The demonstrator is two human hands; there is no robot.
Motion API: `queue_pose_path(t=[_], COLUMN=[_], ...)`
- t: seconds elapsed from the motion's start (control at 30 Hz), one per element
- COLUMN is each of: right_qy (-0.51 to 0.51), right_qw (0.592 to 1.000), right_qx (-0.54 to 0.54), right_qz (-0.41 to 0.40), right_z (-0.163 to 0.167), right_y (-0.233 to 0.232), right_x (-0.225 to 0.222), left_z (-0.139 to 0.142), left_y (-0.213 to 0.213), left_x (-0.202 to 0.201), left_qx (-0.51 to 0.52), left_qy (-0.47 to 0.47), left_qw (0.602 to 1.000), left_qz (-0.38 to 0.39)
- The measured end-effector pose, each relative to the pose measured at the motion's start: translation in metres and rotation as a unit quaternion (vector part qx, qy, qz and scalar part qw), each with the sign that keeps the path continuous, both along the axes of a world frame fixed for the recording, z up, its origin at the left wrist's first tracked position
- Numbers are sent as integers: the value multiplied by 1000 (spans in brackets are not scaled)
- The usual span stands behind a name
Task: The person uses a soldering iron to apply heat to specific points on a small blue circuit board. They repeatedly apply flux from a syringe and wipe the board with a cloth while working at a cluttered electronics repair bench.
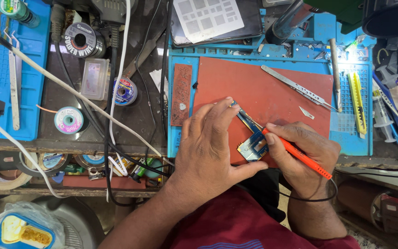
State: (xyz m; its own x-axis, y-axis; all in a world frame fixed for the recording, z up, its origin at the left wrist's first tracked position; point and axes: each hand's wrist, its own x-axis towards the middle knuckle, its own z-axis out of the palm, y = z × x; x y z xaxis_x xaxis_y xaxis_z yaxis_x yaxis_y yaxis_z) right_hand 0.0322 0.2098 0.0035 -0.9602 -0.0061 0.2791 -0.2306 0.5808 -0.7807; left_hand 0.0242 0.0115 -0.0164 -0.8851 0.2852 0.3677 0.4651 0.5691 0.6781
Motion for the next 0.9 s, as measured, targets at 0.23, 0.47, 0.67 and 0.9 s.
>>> queue_pose_path(t=[0.23, 0.47, 0.67, 0.9], right_qy=[3, 6, 7, 10], right_qw=[1000, 1000, 1000, 1000], right_qx=[-18, -13, -21, -20], right_qz=[1, -1, -12, -19], right_z=[-1, -3, -5, -8], right_y=[0, 1, 2, 4], right_x=[-1, 0, 1, 1], left_z=[-1, -1, -1, -1], left_y=[0, 0, 0, 0], left_x=[-1, -1, 0, -1], left_qx=[-4, -6, -5, -5], left_qy=[-6, -6, -1, 2], left_qw=[1000, 1000, 1000, 1000], left_qz=[-5, -2, 1, 0])
